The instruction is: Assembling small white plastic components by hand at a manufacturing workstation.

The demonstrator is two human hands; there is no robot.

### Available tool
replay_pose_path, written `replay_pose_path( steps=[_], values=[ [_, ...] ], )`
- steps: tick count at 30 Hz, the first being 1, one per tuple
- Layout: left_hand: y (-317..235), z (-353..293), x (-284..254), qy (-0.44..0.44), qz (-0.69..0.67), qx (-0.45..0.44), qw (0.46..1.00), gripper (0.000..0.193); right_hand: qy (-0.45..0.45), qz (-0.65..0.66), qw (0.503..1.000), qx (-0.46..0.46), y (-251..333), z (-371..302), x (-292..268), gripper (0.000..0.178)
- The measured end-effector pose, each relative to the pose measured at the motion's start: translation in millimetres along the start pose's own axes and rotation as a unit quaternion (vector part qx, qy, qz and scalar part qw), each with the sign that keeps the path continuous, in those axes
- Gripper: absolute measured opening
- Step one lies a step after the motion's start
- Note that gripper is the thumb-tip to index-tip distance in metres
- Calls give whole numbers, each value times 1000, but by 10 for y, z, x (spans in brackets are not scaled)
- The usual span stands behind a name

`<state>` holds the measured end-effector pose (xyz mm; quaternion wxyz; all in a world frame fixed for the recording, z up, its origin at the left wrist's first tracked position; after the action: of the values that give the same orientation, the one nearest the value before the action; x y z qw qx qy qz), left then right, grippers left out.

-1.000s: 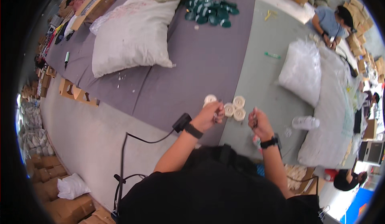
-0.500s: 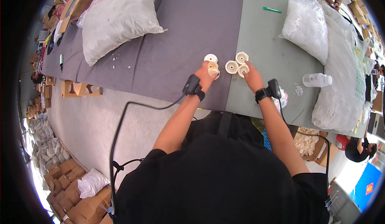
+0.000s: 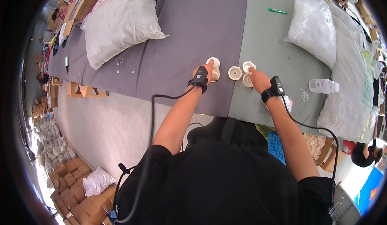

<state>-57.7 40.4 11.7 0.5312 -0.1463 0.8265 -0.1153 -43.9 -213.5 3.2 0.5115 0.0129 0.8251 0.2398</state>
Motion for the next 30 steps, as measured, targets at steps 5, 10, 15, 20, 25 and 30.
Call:
replay_pose_path(
  steps=[5, 10, 15, 20, 25, 30],
  values=[
    [-141, 10, -132, 4, 42, -18, 999, 45, -94, 120, 988, 12, -60, -264, 47, 22],
    [-43, 52, -128, -8, 31, -3, 999, 43, -43, 193, 980, -37, 206, -411, 57, 22],
    [-23, -51, -145, -16, -69, -21, 997, 44, 102, 502, 859, 6, 445, -462, 97, 17],
    [106, -140, -33, -39, -182, -19, 982, 49, 130, 499, 857, 17, 429, -528, 196, 15],
    [333, -241, 224, -83, -400, -53, 911, 44, 145, 531, 833, 53, 505, -601, 107, 17],
    [62, -569, 77, 134, -775, -145, 600, 28, 192, 699, 684, 84, 778, -682, -247, 23]
  ],
)
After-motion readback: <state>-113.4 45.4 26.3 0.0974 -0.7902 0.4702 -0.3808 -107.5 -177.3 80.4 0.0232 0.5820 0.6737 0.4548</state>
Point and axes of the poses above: each hand's wrist, its own z-axis towards the middle knuckle, its own x-axis out of the palm, y = z × x, the point moved 1 cm from there along z, towards the middle knuckle, and after that the axes turned 3 degrees about -x, right-handed, at the moved point
